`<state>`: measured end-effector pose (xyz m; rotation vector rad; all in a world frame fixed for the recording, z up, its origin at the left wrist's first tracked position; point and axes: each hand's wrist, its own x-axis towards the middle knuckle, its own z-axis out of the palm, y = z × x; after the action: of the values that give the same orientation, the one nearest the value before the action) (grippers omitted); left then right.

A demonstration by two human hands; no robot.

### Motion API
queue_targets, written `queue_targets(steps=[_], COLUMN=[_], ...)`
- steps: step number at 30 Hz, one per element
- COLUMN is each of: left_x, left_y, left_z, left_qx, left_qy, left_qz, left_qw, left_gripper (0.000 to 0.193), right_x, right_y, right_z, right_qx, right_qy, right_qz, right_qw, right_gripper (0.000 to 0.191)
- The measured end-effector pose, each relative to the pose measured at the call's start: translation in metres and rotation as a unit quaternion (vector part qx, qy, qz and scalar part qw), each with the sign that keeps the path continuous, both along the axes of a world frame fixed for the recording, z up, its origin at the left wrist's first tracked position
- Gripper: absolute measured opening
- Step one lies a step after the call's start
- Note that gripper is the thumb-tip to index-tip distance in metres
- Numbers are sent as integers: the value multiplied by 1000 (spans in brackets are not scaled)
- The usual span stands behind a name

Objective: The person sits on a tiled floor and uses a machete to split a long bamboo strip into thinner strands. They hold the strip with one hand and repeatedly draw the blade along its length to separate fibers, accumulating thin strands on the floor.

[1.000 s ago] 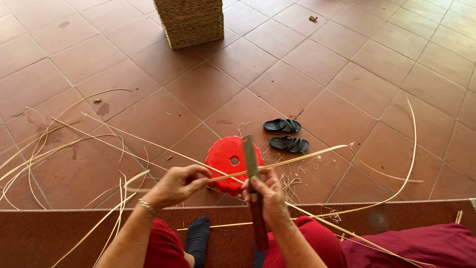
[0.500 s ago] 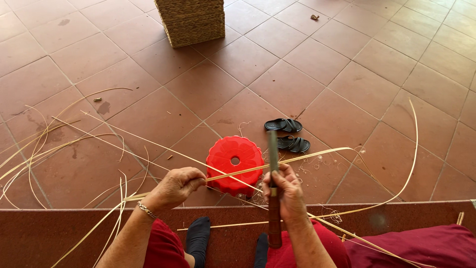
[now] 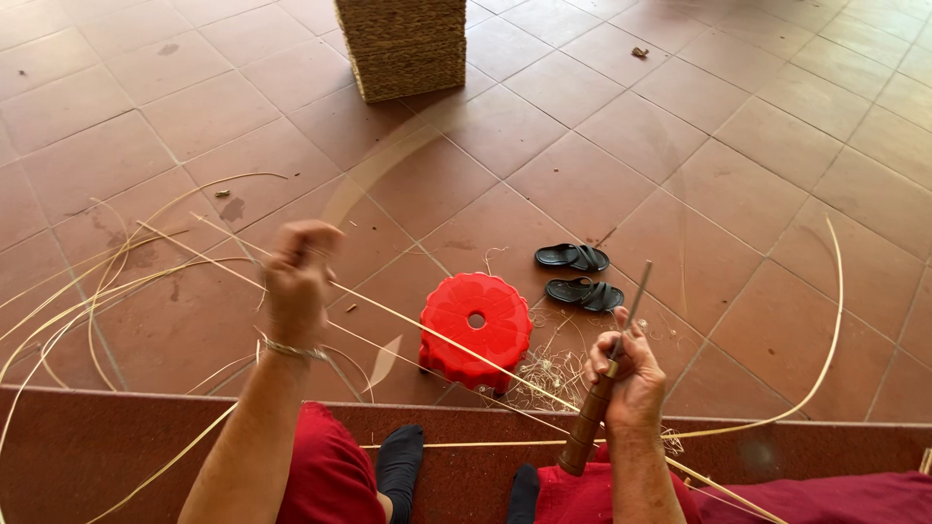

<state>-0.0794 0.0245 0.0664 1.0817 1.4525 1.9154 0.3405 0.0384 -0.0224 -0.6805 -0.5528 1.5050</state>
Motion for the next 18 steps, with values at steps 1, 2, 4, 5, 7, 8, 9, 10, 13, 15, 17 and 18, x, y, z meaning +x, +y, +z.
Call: queue_targets(steps=[1,2,4,5,7,8,9,10,13,15,17,18], left_x=[-12,-27,-55,-66,-81,-87,-93,-97,-104,-106,-104,-101], left_y=[2,0,-5,-8,-13,-14,-15,-16,-10,-6,-2,-2], left_z=[7,14,22,21,13,7,-1,-9,-32,-43,-49,-51], left_qx=[69,139,215,251,233,224,222,219,217,218,224,224], left_qy=[-75,-147,-224,-261,-315,-342,-356,-371,-432,-471,-503,-514], left_qz=[20,40,55,60,87,101,93,85,61,50,42,33], left_qw=[995,978,949,930,916,907,903,898,873,853,834,827], left_gripper=[8,9,16,20,21,21,24,26,31,33,36,36], right_x=[2,4,3,3,1,-1,-4,-8,-25,-37,-43,-44], right_y=[1,1,2,1,-3,-6,-8,-11,-17,-20,-24,-26], right_z=[0,1,2,3,4,5,5,4,2,0,3,5], right_qx=[3,7,19,26,39,45,51,40,12,-2,-15,-21], right_qy=[-2,-3,1,6,21,32,42,47,56,61,32,18], right_qz=[-2,-2,13,26,60,83,107,138,221,265,261,258], right_qw=[1000,1000,1000,999,997,995,992,988,974,962,965,966], right_gripper=[45,45,46,47,48,49,51,53,60,66,69,70])
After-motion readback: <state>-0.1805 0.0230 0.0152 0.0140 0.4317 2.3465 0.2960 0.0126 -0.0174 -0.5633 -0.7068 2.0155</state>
